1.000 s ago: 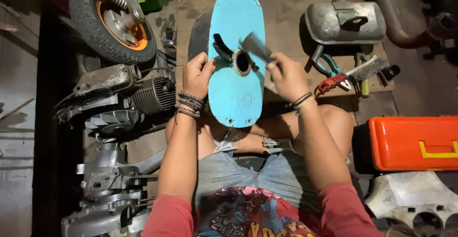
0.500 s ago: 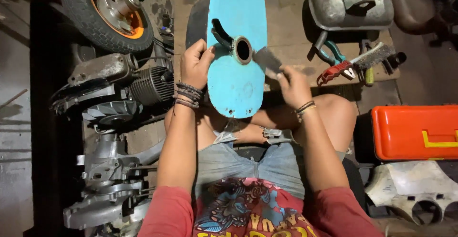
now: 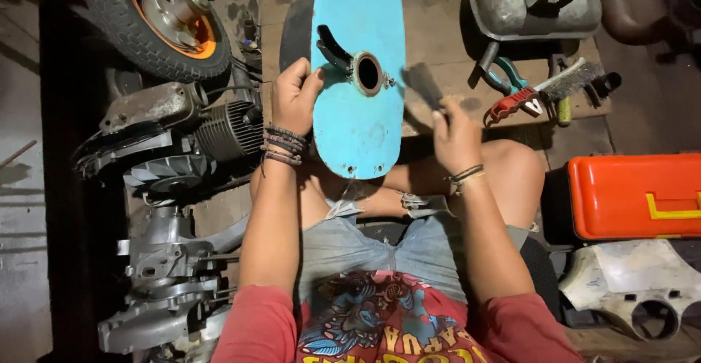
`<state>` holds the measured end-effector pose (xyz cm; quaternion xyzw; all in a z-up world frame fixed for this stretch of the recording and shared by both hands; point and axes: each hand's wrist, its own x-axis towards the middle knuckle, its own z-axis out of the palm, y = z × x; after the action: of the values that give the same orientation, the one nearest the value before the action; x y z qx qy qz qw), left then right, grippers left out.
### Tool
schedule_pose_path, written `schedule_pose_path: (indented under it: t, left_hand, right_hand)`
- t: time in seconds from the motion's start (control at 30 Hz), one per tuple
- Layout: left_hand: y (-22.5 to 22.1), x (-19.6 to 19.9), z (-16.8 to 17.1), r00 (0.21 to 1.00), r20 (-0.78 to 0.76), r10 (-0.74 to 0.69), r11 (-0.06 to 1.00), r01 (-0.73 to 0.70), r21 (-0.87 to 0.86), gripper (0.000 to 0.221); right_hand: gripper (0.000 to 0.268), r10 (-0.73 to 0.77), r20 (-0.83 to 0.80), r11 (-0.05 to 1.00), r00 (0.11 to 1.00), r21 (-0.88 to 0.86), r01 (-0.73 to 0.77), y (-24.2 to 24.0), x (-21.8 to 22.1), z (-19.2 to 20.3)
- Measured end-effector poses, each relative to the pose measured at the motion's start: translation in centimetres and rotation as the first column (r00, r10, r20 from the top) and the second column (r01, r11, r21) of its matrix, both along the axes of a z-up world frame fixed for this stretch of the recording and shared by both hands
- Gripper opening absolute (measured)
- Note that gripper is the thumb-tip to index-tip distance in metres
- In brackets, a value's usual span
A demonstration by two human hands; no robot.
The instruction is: The person is cleaning and polishing the exterior area around the fuel filler neck of a motorcycle gas tank using a scraper and a brush.
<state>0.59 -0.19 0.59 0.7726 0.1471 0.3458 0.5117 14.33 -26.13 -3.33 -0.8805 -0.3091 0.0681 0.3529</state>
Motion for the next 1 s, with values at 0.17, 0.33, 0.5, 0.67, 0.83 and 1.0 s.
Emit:
schedule_pose_path:
  t: [0.17,0.33,0.5,0.67,0.83,1.0]
  left_hand:
    - [-0.3,-0.3,0.8,1.0,-0.022,0.009,1.0,-0.009,0.006,0.043]
    - [-0.3,-0.2,0.7,1.0,-0.007,-0.001,1.0,0.001,0.002,0.043]
    - [-0.6,-0.5,1.2,1.0,-0.009,0.009,1.0,-0.009,-0.012,0.043]
    - [-0.5,-0.4,1.0,1.0,-0.005,0.001,1.0,-0.002,-0.009,0.042]
    - [-0.2,-0.4,1.1,0.999,-0.039,0.019,1.0,-0.019,-0.005,0.042]
    - [-0.3,-0.5,1.2,0.999,-0.053,0.011,1.0,-0.011,0.007,0.042]
  right_hand:
    - [0.03,0.118,0.025,0.969,0.993,-0.22,-0.109,1.7,2.5,-2.0]
    - [0.032,0.043,0.024,0.981,0.999,-0.189,-0.037,1.9,1.8,1.7]
    - [0.071,0.145,-0.095,0.987,0.985,-0.053,-0.151,3.2,-2.3,5.2]
    - [0.07,0.123,-0.13,0.986,0.984,-0.093,-0.136,4.9,-4.8,4.8]
    - [0.07,0.106,-0.134,0.965,0.985,-0.224,-0.134,4.6,-5.2,2.9]
    - [0.072,0.116,0.032,0.984,0.993,-0.142,-0.111,6.3,-3.8,1.8]
